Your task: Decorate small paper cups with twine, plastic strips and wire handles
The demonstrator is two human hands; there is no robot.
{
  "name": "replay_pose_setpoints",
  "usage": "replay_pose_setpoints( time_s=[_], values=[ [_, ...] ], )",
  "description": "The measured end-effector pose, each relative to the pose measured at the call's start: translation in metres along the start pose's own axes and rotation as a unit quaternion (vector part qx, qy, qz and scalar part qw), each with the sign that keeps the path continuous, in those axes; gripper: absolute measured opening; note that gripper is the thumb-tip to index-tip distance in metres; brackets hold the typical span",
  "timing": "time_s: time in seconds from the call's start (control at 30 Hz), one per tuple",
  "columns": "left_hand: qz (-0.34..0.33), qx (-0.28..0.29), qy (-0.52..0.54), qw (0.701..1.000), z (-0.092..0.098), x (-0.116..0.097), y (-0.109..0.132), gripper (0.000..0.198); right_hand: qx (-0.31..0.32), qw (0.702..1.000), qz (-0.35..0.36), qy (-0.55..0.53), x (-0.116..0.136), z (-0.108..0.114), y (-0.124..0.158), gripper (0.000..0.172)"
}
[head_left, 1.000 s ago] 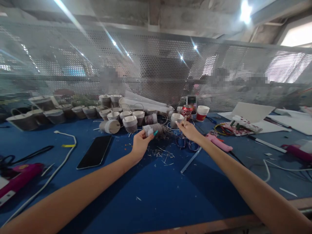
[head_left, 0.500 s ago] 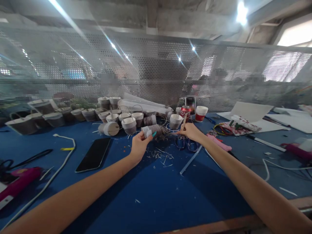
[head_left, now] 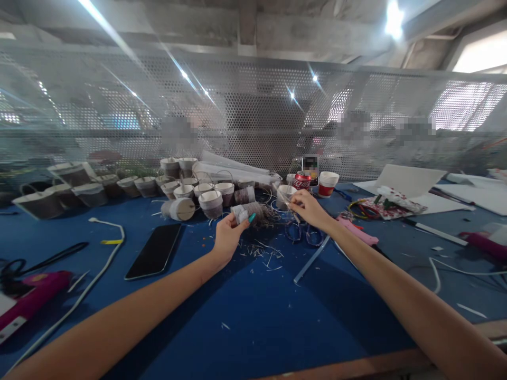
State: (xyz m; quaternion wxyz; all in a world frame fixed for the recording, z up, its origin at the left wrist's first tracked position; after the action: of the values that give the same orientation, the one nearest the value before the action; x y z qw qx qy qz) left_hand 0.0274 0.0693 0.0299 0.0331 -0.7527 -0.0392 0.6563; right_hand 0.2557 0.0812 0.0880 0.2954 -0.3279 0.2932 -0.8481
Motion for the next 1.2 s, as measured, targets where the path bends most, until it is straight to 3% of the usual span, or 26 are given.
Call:
replay_pose_setpoints(
  time_s=[0.1,0.27,0.47,0.67,0.8,0.97,1.07,1.13,1.2],
  values=[
    [-0.001,0.005,-0.001,1.0,-0.001,0.0,0.0,0.036,-0.014,0.991,-0.05,-0.126,-0.014,-0.006,0.004,0.015],
    [-0.004,0.005,-0.013,1.0,0.0,0.0,-0.001,0.036,0.03,0.957,-0.113,-0.265,-0.022,-0.027,0.015,0.026],
    [-0.008,0.007,-0.01,1.0,-0.001,-0.001,0.0,0.036,0.042,0.96,-0.098,-0.257,-0.017,-0.034,0.011,0.022],
    [-0.007,0.009,-0.012,1.0,-0.001,0.001,-0.002,0.036,-0.017,0.948,-0.16,-0.276,-0.024,-0.039,0.014,0.043],
    [-0.005,0.012,-0.009,1.0,-0.001,0.002,-0.002,0.037,-0.07,0.936,-0.173,-0.299,-0.026,-0.029,0.014,0.047],
    [-0.002,0.01,-0.007,1.0,0.0,0.003,-0.003,0.037,-0.172,0.916,-0.169,-0.322,-0.029,-0.003,0.013,0.036],
    [-0.001,0.009,-0.005,1.0,0.0,0.003,-0.003,0.037,-0.186,0.903,-0.15,-0.356,-0.027,0.004,0.009,0.032],
    [-0.002,0.01,-0.005,1.0,0.0,0.003,-0.002,0.037,-0.177,0.922,-0.107,-0.327,-0.021,0.011,0.005,0.028],
    [-0.002,0.013,-0.004,1.0,-0.001,0.002,-0.002,0.038,-0.157,0.959,-0.042,-0.232,-0.009,0.019,0.0,0.025]
  ],
)
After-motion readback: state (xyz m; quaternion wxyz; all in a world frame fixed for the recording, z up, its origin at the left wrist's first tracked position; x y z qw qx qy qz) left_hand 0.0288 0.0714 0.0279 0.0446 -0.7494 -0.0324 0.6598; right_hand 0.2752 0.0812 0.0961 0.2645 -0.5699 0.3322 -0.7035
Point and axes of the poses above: each hand's wrist, its own y-axis away from the middle knuckle, its own z-axis out of the back of the hand, x = y × z, the point moved 9 cm from there along -y, towards the middle knuckle, and after that the axes turned 12 degrees about z, right-handed, at the moved point
